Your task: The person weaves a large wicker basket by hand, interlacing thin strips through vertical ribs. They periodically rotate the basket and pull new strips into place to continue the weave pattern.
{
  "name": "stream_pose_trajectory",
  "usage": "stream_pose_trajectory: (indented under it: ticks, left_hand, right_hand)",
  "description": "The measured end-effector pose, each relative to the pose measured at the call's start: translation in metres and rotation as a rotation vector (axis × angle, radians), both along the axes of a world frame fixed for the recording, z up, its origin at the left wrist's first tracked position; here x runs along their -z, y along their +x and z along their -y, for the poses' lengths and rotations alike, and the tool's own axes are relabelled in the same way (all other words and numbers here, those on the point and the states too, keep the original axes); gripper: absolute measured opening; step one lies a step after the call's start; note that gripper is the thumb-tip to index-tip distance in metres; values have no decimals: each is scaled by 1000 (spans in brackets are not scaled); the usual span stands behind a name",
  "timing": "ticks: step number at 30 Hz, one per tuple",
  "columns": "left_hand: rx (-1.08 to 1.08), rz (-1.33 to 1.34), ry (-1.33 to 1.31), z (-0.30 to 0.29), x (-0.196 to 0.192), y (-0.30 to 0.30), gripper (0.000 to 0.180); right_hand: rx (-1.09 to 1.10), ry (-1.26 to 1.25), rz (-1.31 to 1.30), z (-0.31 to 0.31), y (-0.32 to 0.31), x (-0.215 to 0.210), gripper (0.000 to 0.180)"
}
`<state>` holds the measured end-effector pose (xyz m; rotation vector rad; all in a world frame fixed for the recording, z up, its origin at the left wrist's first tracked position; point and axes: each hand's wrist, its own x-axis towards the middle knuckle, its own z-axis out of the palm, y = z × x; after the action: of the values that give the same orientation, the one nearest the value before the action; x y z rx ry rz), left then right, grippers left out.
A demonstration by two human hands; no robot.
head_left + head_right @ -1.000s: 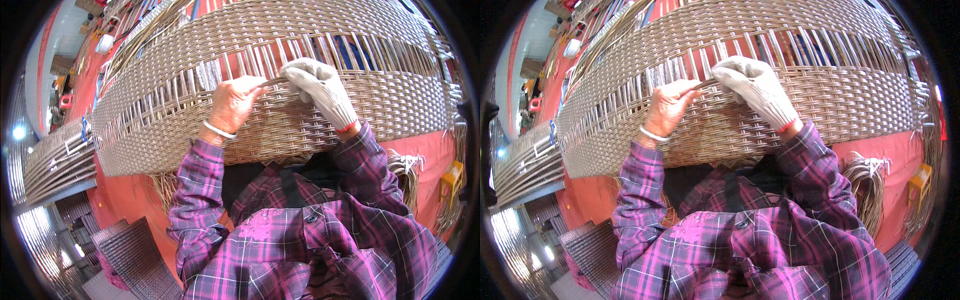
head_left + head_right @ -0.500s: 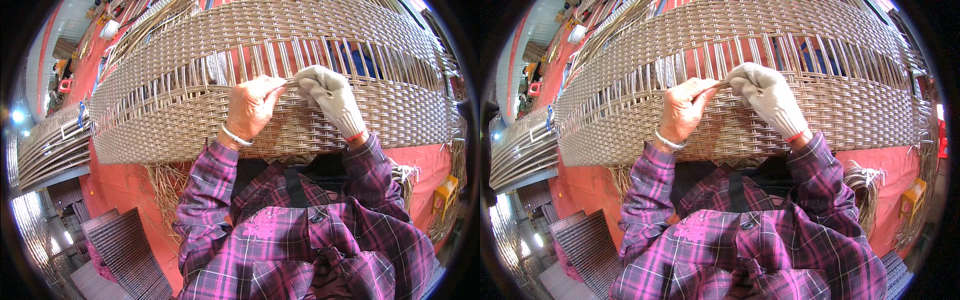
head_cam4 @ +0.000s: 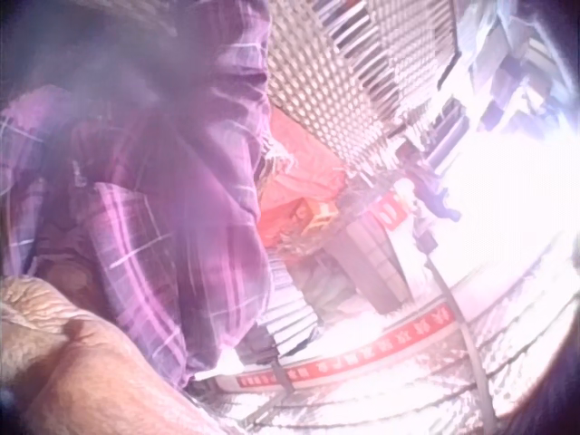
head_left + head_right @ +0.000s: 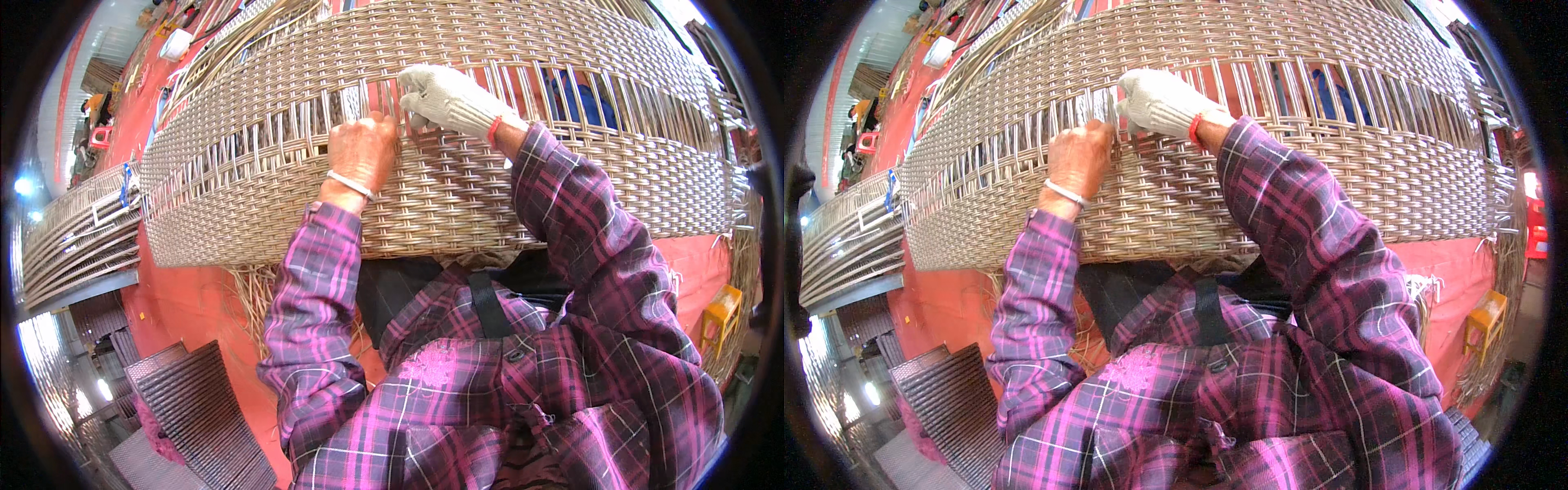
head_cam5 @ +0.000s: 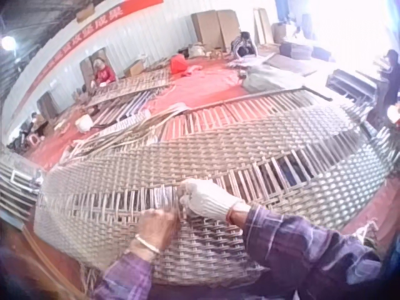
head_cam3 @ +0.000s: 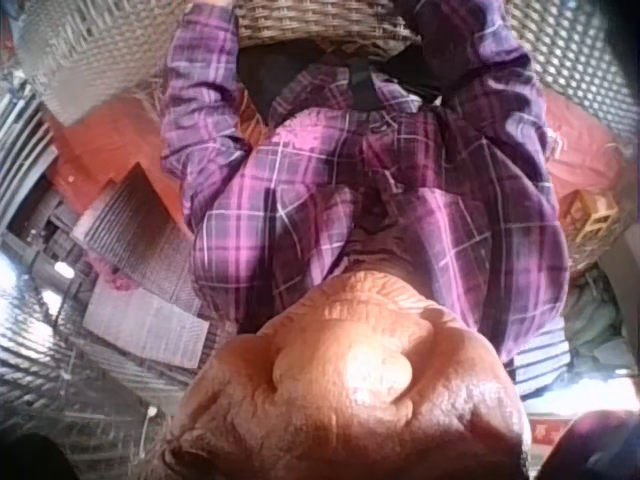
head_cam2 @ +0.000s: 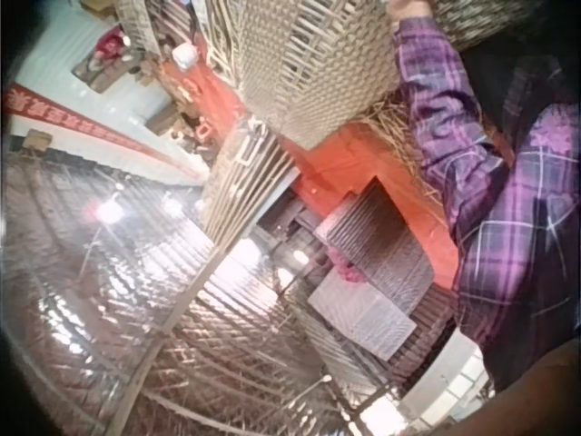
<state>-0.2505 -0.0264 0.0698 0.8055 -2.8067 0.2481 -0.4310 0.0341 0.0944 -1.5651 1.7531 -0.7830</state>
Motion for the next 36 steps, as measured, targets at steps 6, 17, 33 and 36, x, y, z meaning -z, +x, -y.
stream_pose_trajectory:
  ticks: [6, 17, 33, 36]
  left_hand:
    - [-146, -459, 658, 34, 15, 3, 20]
    - [-111, -464, 698, 37, 10, 17, 19]
    - [60, -786, -39, 0, 18, -10, 10]
    - [175, -733, 137, -7, 7, -26, 14]
  right_hand:
    - [-49, -216, -205, -3, 14, 10, 29]
    - [-57, 66, -379, 14, 28, 4, 31]
    - [322, -46, 373, -50, -25, -7, 14]
    - [348, -126, 441, -72, -36, -11, 14]
